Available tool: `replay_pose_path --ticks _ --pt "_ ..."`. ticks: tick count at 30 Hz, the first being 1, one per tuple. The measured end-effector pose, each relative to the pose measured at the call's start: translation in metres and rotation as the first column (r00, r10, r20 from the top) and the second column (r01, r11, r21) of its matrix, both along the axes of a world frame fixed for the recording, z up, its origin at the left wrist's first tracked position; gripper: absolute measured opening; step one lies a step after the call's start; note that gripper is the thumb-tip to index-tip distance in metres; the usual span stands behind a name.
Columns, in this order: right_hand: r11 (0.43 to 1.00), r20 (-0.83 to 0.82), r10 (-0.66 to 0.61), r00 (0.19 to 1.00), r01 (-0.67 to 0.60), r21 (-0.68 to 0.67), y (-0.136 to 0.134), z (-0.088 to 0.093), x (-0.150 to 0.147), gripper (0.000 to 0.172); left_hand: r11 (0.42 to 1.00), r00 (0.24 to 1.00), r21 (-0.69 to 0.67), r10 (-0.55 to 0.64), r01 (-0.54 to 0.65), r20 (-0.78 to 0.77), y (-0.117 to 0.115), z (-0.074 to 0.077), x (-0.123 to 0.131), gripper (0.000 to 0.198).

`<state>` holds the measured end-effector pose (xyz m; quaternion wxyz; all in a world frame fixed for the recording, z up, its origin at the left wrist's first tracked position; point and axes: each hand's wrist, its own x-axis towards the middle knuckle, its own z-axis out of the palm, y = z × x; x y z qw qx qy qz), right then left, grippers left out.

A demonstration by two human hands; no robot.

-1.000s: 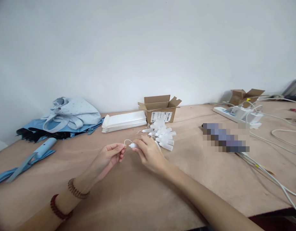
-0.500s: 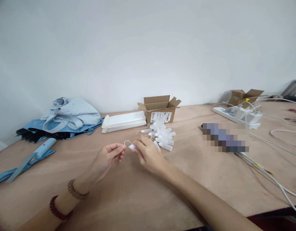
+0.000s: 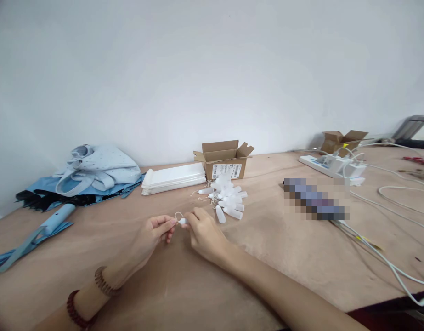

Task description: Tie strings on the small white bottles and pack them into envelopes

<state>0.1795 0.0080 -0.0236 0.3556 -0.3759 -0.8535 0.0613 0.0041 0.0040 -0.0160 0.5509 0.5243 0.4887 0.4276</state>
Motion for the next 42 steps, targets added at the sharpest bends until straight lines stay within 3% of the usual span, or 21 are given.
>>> replay_pose_path --ticks 7,12,18,26,35,42 --pt "1.000 0.014 -0.010 1.000 0.010 -0.011 0.000 -0.002 -0.003 0.012 1.000 0.999 0.010 -0.015 0.016 -0.051 0.001 0.000 -0.007 0.032" --pt "0.991 -0.015 0.033 0.999 -0.034 -0.128 0.000 0.000 -0.009 0.013 0.983 0.987 -0.086 -0.161 0.160 -0.008 0.014 0.001 -0.028 0.030" --pt "0.991 -0.021 0.051 0.998 -0.054 -0.125 0.001 -0.001 -0.010 0.014 0.975 0.987 -0.154 -0.160 0.160 0.014 0.016 0.009 -0.036 0.034" --pt "0.995 -0.060 0.041 0.997 -0.046 -0.084 0.003 -0.005 -0.008 0.015 0.985 0.987 -0.090 -0.152 0.148 -0.049 0.010 0.010 -0.025 0.030" --pt "0.993 -0.052 0.058 0.997 -0.063 -0.100 0.003 -0.008 -0.004 0.014 0.992 0.989 0.007 -0.127 0.128 -0.082 0.006 -0.009 -0.018 0.028" --pt "0.988 -0.018 0.075 0.997 -0.077 -0.137 0.008 -0.003 0.002 0.014 0.990 0.981 0.042 -0.127 0.134 -0.145 0.012 0.002 -0.021 0.027"
